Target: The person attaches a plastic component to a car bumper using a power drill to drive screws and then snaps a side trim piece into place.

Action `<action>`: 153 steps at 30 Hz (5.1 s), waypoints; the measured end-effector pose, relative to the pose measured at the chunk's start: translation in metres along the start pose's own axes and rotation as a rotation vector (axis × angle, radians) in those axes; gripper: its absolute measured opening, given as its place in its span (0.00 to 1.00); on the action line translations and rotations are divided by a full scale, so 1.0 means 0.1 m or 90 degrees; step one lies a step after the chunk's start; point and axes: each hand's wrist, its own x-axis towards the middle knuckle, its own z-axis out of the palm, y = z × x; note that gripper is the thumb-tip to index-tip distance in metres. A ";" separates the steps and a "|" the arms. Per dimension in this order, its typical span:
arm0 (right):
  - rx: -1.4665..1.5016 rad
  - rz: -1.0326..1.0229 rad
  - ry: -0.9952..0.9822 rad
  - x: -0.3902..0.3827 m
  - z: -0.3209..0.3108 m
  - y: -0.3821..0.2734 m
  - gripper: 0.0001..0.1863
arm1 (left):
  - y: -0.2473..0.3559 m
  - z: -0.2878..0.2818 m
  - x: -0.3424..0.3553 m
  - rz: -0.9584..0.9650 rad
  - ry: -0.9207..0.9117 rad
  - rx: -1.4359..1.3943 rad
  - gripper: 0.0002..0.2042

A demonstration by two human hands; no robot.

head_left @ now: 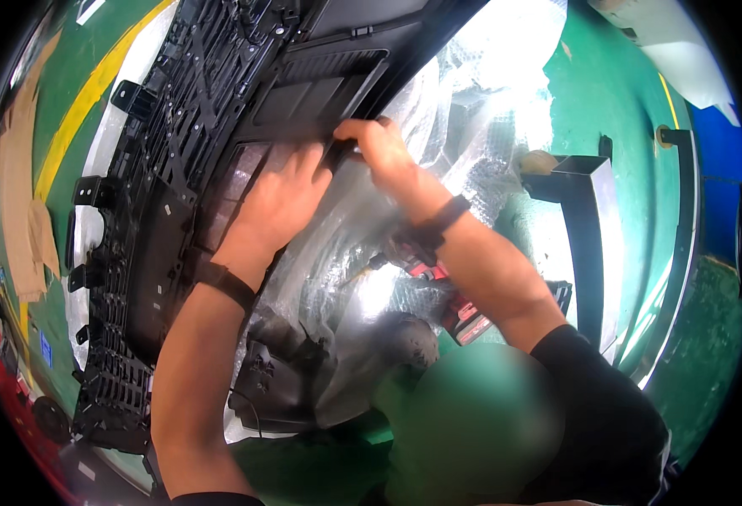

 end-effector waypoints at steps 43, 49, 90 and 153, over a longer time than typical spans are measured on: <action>-0.009 -0.085 0.020 -0.06 0.42 0.06 0.18 | 0.04 0.50 -0.04 -0.541 0.457 -0.184 0.08; 0.082 -0.061 -0.090 -0.06 0.28 0.10 0.23 | 0.01 0.33 -0.17 -0.563 0.502 -0.397 0.05; -0.237 -0.089 0.171 -0.51 0.36 -0.05 0.30 | 0.22 -0.01 -0.31 -0.366 0.294 -0.616 0.07; -0.748 0.134 0.004 -0.19 0.81 -0.18 0.13 | -0.05 -0.11 -2.16 -0.897 0.587 -0.914 0.23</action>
